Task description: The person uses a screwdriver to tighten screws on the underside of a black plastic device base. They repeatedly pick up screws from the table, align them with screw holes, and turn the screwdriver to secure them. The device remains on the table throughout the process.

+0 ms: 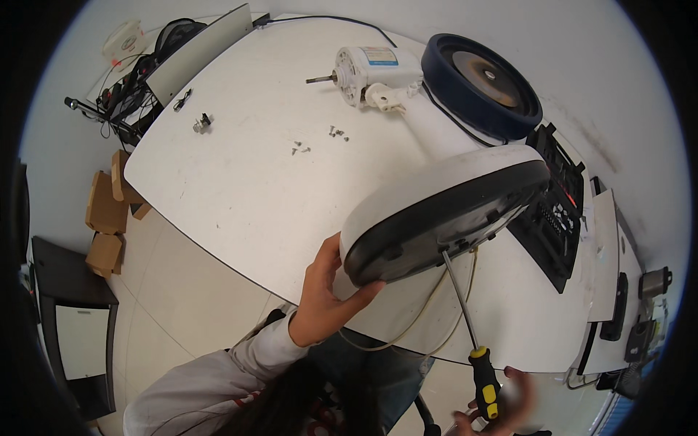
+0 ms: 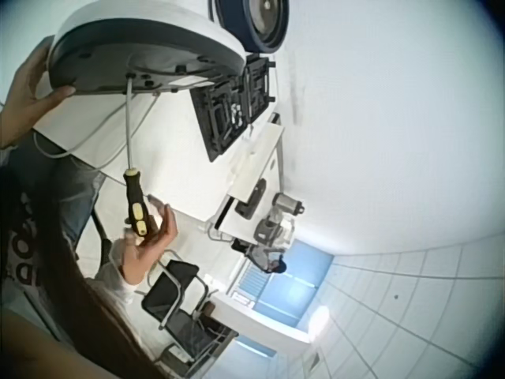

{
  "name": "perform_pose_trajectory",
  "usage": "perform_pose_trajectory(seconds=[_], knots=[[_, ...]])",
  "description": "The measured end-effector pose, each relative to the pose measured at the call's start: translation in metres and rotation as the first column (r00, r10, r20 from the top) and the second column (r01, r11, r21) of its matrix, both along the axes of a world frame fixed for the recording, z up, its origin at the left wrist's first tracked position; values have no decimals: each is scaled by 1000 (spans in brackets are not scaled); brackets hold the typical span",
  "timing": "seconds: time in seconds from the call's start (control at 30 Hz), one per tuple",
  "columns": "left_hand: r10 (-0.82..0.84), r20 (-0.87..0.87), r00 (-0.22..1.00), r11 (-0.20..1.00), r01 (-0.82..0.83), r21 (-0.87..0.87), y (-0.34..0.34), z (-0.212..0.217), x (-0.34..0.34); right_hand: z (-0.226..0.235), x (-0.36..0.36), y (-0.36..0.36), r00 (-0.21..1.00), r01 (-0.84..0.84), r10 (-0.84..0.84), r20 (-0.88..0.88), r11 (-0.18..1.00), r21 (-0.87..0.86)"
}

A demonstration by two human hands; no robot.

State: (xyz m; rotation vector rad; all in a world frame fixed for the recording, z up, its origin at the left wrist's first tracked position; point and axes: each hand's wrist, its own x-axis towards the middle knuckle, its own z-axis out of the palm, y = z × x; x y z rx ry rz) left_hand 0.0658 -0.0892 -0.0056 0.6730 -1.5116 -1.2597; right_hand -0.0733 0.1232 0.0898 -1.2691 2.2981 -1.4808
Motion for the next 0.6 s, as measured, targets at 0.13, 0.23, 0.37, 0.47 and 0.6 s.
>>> perform_pose_trajectory(seconds=[0.13,0.23,0.37,0.47,0.6], knots=[[-1,15,1000,1000,1,5,0,1,3,2,0,10,981,37,-5,-194,986,160],[6,3,1000,1000,-6,-16,0,-1,2,2,-13,20,913,-1,75,-402,984,180],[5,4,1000,1000,-4,-13,0,0,2,0,-14,26,965,121,-85,-249,984,132],[5,-12,1000,1000,-5,8,1,0,2,-2,-16,27,974,114,-88,-207,987,115],[1,-20,1000,1000,-1,1,0,-1,1,8,1,2,950,133,-104,-293,988,82]])
